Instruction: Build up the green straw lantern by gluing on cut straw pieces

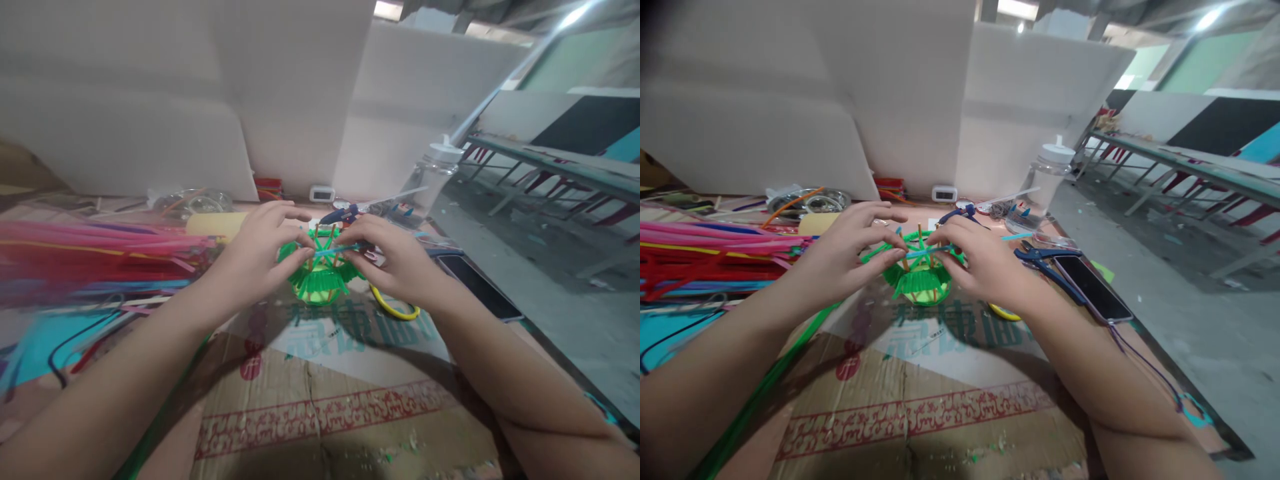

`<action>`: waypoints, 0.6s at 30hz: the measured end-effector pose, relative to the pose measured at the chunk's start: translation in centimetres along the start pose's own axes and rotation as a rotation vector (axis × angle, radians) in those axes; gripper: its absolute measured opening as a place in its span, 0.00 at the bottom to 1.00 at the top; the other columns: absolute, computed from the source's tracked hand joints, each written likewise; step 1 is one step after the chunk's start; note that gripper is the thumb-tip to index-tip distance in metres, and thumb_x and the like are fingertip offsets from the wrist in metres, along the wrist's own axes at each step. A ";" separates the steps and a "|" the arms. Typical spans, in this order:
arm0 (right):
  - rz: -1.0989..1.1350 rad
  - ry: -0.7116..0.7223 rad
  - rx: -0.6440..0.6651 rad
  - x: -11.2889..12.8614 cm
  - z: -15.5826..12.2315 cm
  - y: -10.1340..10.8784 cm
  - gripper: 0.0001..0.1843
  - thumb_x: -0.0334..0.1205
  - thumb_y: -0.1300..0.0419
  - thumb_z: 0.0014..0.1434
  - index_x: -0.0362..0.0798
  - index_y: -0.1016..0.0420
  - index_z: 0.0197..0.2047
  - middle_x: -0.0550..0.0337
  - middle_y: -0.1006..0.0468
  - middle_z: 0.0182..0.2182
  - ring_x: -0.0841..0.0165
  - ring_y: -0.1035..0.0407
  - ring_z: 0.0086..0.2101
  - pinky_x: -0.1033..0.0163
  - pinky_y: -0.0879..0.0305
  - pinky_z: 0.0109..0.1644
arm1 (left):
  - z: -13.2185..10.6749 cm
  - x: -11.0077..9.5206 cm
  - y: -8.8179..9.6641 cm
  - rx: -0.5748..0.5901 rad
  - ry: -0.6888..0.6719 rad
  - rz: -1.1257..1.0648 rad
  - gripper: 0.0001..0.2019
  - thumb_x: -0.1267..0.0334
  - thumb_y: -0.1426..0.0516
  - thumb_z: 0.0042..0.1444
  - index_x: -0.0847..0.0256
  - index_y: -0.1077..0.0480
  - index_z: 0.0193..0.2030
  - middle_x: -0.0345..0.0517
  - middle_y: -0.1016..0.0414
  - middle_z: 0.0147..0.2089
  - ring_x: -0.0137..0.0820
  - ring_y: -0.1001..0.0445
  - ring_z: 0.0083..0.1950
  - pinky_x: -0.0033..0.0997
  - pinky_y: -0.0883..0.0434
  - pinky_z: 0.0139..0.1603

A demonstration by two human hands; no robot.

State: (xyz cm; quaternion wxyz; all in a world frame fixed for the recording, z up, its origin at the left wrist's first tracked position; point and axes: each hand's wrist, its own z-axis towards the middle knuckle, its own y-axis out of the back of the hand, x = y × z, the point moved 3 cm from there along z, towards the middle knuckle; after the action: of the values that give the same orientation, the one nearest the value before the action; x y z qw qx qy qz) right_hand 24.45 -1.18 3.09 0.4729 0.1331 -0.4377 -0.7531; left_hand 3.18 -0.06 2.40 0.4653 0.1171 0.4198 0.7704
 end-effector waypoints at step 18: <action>-0.045 0.026 -0.028 0.0 0.0 -0.3 0.04 0.30 0.41 0.64 0.47 0.26 0.40 0.54 0.25 0.39 0.63 0.28 0.41 0.58 0.31 0.44 | 0.0 0.2 0.1 0.000 -0.017 0.005 0.10 0.62 0.45 0.67 0.60 0.23 0.39 0.54 0.25 0.56 0.45 0.31 0.63 0.54 0.37 0.66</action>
State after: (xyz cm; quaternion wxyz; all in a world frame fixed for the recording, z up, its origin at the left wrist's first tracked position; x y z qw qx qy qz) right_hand 24.26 -1.11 2.85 0.4634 0.1462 -0.4180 -0.7676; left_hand 3.00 0.02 2.43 0.4670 0.1243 0.4155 0.7706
